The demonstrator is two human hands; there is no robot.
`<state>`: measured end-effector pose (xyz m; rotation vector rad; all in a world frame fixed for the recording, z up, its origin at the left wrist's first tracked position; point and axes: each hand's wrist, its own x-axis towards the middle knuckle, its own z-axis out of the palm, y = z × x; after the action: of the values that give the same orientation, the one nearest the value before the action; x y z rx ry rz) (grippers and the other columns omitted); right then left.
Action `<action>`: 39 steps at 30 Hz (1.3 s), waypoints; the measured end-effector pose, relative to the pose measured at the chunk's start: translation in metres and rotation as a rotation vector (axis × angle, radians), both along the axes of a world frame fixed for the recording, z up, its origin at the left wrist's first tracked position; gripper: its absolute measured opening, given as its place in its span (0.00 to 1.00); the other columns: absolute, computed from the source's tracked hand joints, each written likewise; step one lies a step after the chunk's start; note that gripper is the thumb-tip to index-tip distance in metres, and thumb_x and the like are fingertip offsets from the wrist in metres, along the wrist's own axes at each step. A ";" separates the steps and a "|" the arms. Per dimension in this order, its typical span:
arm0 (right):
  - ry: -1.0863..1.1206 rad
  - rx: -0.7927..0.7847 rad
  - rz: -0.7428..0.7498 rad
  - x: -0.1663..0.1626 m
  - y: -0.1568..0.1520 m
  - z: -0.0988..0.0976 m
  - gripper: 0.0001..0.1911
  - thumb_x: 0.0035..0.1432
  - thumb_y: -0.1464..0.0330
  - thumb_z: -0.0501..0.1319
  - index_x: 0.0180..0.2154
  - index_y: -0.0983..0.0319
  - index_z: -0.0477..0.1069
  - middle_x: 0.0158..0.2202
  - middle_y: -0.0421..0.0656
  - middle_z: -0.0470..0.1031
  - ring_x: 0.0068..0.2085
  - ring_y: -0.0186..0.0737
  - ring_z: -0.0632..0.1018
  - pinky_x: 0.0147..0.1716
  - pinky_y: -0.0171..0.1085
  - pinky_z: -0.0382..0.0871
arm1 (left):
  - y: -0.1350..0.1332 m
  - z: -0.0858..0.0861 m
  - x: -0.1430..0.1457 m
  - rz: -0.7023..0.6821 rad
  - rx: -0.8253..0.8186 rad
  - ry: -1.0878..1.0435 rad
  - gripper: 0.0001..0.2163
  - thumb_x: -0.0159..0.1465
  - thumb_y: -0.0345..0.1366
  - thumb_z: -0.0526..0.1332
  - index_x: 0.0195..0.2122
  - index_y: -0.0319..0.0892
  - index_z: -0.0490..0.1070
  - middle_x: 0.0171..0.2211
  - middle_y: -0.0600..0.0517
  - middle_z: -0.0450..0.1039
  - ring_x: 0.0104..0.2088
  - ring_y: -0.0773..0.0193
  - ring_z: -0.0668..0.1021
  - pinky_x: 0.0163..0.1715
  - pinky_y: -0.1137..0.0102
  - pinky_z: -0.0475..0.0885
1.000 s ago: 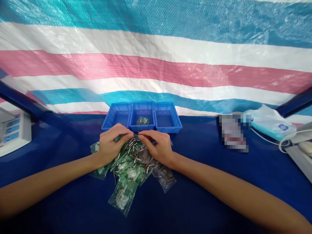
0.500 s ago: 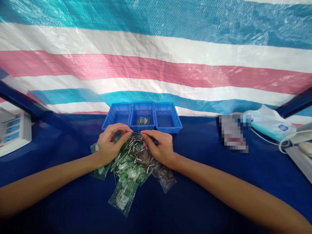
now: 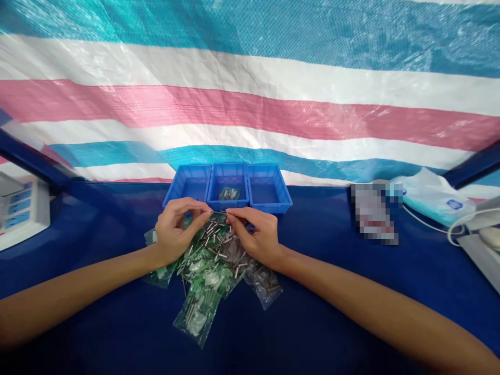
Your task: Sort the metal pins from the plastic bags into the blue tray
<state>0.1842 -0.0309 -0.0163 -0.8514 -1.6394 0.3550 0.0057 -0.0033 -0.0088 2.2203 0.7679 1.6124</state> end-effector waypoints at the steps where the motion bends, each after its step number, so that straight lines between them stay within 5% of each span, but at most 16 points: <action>1: -0.001 0.010 -0.004 0.000 0.000 0.000 0.08 0.55 0.74 0.59 0.36 0.61 0.75 0.25 0.40 0.77 0.23 0.32 0.76 0.23 0.32 0.71 | 0.000 0.000 0.000 -0.008 -0.007 -0.003 0.09 0.58 0.26 0.62 0.39 0.40 0.68 0.31 0.52 0.72 0.24 0.73 0.71 0.24 0.74 0.70; 15: -0.062 0.108 -0.004 -0.001 0.000 0.000 0.08 0.53 0.75 0.60 0.34 0.61 0.75 0.24 0.40 0.77 0.22 0.31 0.74 0.21 0.30 0.70 | 0.000 0.002 0.000 -0.005 -0.017 0.017 0.09 0.57 0.27 0.62 0.39 0.40 0.68 0.33 0.51 0.72 0.24 0.73 0.71 0.24 0.74 0.70; 30: -0.135 0.047 0.045 -0.001 0.003 0.004 0.08 0.57 0.72 0.57 0.38 0.61 0.74 0.25 0.40 0.74 0.26 0.32 0.73 0.26 0.33 0.69 | 0.001 -0.001 -0.001 -0.062 0.029 0.018 0.10 0.58 0.26 0.61 0.40 0.41 0.66 0.28 0.53 0.71 0.22 0.73 0.69 0.24 0.73 0.69; 39: -0.105 0.046 -0.012 0.000 0.002 0.001 0.05 0.58 0.72 0.57 0.35 0.61 0.72 0.25 0.39 0.73 0.25 0.31 0.72 0.26 0.32 0.68 | -0.003 0.002 0.001 0.060 0.120 0.008 0.07 0.55 0.25 0.65 0.34 0.40 0.71 0.31 0.53 0.71 0.22 0.76 0.70 0.22 0.76 0.69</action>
<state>0.1841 -0.0292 -0.0150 -0.8571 -1.7327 0.2670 0.0062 -0.0059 -0.0073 2.3072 0.7653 1.7211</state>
